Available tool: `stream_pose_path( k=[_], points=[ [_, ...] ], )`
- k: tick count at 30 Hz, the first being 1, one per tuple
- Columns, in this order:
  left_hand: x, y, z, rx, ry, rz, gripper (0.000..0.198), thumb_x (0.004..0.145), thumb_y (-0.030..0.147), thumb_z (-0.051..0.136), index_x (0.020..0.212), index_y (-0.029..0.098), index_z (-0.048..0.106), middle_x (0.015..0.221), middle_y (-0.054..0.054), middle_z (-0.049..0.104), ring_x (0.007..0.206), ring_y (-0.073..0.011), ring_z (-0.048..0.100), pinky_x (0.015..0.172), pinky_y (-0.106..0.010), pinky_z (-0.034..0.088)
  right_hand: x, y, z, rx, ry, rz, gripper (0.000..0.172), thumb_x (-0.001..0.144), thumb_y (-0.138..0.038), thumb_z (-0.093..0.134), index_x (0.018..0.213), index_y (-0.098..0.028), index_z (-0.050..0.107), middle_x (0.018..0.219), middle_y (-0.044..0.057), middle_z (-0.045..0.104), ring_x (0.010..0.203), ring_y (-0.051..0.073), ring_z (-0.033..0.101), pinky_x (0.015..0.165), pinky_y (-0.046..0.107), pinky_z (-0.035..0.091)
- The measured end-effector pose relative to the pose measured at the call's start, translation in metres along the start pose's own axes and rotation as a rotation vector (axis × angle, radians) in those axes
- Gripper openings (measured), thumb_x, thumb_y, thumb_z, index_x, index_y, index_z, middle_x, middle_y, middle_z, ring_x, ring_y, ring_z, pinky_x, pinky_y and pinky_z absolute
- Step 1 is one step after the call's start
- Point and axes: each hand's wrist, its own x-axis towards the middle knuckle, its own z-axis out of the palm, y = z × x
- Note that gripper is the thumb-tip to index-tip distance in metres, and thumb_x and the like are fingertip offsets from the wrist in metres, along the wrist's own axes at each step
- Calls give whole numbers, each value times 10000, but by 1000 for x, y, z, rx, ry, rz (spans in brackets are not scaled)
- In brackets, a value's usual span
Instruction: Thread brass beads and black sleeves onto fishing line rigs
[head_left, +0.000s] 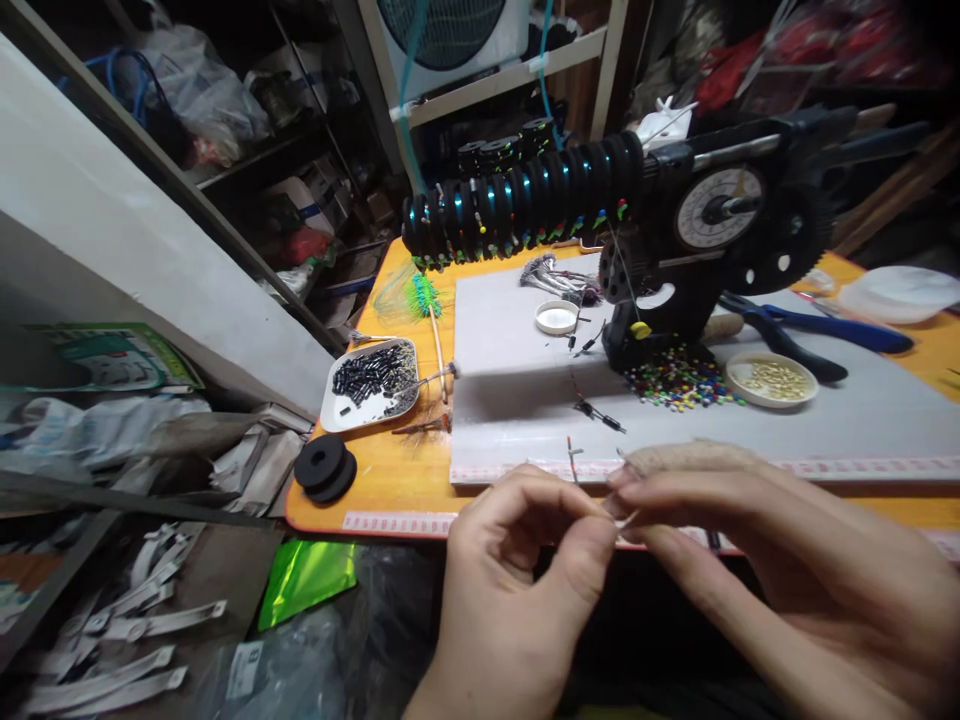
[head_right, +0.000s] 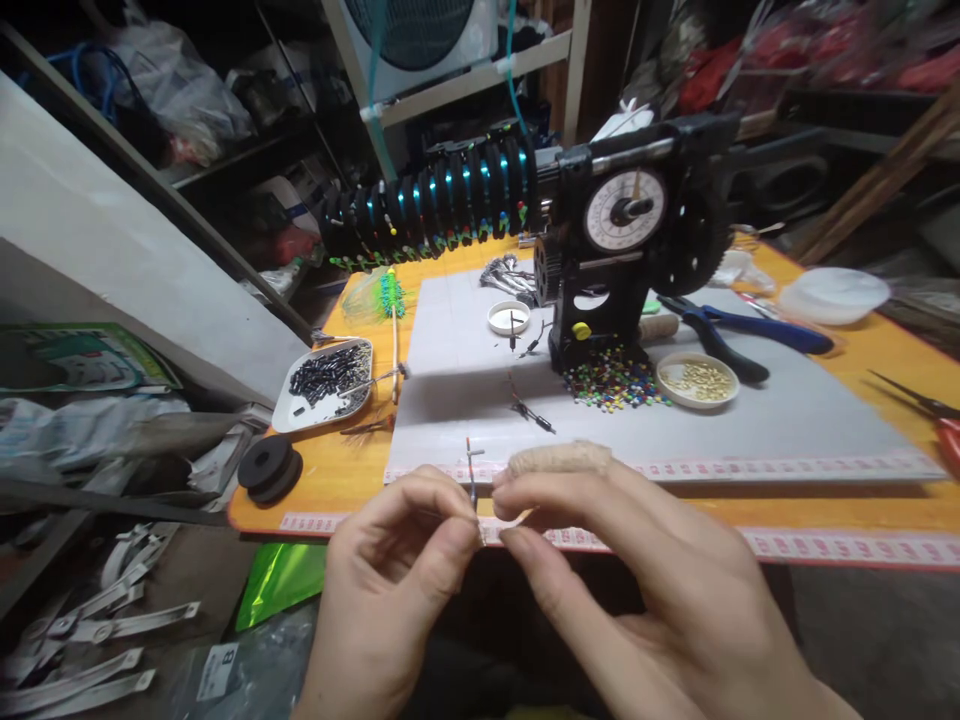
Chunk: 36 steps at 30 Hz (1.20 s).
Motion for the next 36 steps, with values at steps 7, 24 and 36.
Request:
stream_pose_path(
  k=[7, 24, 36],
  points=[
    [-7, -8, 0, -63, 8, -2, 104, 970, 175, 838, 871, 194, 810, 781, 15, 695, 645, -78, 575, 604, -137, 499, 26, -17, 7, -72, -48, -108, 106, 1081, -234, 634, 1069, -317, 700, 940, -12, 778, 863, 143, 792, 735, 203, 628],
    [8, 2, -14, 426, -56, 418, 67, 949, 73, 781, 937, 139, 786, 833, -62, 818, 742, -134, 763, 715, -181, 617, 37, -9, 0, -94, -89, -282, 154, 1027, -130, 633, 1022, -282, 660, 932, -18, 766, 853, 116, 756, 759, 196, 611],
    [8, 6, -15, 641, -84, 582, 167, 880, 9, 719, 879, 173, 690, 752, 5, 707, 634, -96, 648, 617, -157, 547, 40, -3, -2, -175, -186, -405, 147, 1070, -152, 606, 1171, -257, 630, 1087, 17, 738, 1044, 133, 714, 912, 170, 580]
  ],
)
